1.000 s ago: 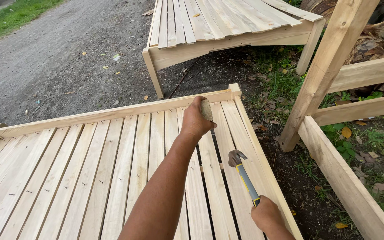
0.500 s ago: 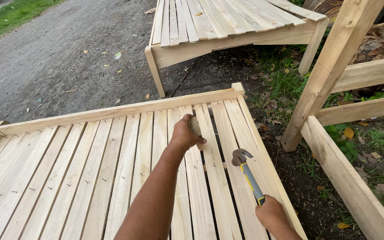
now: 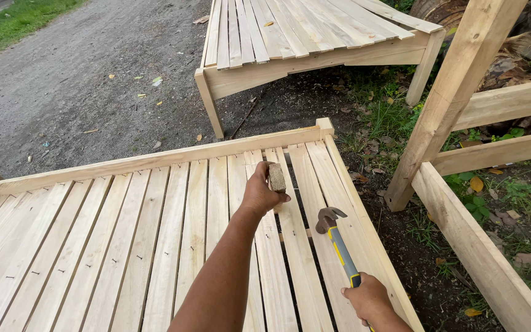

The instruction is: The person uses a hammer and a small wooden block to drive nails into the slats of a wooden bench frame. The person repeatedly positions the block over each nail and strikes it with the hammer to secure the slats to the frame.

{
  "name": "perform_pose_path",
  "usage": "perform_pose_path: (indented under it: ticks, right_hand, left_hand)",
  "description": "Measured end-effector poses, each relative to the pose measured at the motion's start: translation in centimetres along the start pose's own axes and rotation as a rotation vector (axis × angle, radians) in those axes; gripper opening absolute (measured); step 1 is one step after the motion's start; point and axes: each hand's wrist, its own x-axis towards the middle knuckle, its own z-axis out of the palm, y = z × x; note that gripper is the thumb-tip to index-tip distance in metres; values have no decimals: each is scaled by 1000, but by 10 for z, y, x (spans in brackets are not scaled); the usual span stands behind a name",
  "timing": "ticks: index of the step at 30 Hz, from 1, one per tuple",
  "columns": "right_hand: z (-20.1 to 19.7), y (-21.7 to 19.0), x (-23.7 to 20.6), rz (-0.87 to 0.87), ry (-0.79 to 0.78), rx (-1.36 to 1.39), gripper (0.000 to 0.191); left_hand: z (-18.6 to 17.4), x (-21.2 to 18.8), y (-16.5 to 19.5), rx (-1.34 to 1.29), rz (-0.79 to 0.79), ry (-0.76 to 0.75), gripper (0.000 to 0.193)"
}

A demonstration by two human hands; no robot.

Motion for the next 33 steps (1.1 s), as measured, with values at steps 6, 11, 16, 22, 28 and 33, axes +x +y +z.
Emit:
perform_pose_path:
  ticks: [6, 11, 16, 22, 28, 33]
  right_hand:
    - [-21, -53, -48, -173, 56, 186, 27]
    - [-42, -105, -91, -544, 222, 194, 25]
    - [-38, -117, -105, -520, 149, 49, 31]
    - [-43, -104, -101, -384, 140, -46, 37]
    - [-50, -104, -95, -519, 202, 89, 29]
    - [-38, -100, -84, -370, 60, -112, 40]
  left_hand:
    - [3, 7, -25, -125, -58, 72, 88]
    - [-3, 15, -35, -194, -21, 60, 86]
    - [9, 19, -39, -276, -55, 24, 88]
    - [16, 13, -53, -285, -25, 52, 90]
    - [21, 20, -57, -280, -20, 45, 93]
    - [26, 18, -58, -288, -59, 10, 93]
